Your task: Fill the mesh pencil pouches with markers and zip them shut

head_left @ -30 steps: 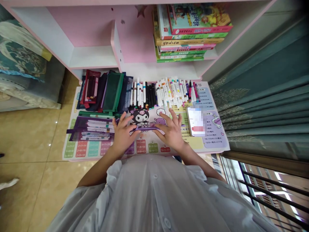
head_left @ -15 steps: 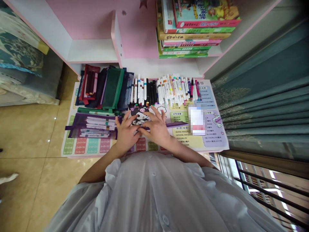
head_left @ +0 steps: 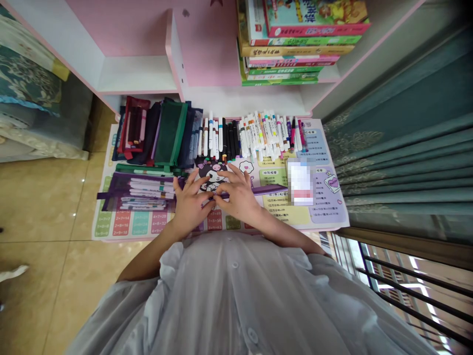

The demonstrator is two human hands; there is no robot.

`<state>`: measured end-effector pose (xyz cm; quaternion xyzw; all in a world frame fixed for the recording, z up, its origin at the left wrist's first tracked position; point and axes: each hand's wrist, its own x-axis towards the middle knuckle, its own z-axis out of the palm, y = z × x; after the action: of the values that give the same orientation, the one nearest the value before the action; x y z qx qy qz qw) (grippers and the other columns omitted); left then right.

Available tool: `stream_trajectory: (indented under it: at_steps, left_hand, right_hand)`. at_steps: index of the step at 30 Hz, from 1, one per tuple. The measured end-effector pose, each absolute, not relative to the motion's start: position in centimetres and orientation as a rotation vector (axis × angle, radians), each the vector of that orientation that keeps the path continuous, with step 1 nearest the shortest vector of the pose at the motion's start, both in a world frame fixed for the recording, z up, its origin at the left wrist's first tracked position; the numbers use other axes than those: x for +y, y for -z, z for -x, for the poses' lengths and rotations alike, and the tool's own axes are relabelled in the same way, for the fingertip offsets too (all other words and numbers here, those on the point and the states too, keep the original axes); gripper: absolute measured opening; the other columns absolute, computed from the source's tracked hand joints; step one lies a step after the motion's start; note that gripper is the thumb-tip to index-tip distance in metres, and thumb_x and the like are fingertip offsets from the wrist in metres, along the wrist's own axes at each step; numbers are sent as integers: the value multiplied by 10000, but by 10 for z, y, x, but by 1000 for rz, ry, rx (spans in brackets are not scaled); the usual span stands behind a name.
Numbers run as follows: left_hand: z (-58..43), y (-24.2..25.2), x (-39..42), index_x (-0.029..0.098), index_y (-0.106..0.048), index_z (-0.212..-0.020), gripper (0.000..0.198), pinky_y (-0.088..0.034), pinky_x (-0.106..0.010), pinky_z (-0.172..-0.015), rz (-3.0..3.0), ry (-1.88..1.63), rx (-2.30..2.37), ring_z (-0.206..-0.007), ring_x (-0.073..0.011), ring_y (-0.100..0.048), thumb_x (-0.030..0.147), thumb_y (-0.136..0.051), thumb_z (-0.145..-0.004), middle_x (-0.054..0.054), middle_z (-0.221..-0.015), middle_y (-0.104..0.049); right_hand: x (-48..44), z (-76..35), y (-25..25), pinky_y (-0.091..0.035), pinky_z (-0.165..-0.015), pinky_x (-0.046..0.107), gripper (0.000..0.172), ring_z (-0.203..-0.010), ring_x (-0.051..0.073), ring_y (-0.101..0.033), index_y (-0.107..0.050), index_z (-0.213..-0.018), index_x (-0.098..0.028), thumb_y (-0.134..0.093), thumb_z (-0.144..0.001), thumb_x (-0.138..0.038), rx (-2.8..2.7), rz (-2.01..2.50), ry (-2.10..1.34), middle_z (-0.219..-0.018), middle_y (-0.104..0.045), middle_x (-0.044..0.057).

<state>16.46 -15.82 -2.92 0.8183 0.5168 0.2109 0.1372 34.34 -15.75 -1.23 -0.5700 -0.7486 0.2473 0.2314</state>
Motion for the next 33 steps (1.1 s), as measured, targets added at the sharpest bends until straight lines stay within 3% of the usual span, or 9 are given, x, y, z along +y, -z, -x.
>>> stream_trajectory:
  at_steps: [17,33]
  left_hand:
    - [-159,30,-153,334,-796,-826,56,-70,-687,-1210,-2343,-582,1476,-1443,-344,-462,344,-745,-848,-34,-1252,-736]
    - [-158,31,-154,335,-802,-833,52,-51,-680,-1222,-2373,-598,1440,-1431,-352,-471,361,-760,-849,-35,-1244,-735]
  right_hand:
    - [-159,-357,17,-255,-1154,685,181,-1489,366,-388,-737,-689,-251,-632,-836,-239,-2061,1552,-658,-1357,-679,54]
    - [-162,-358,11,-224,-1154,707,183,-1486,396,-383,-735,-646,-236,-665,-813,-211,-2027,1601,-740,-1360,-680,49]
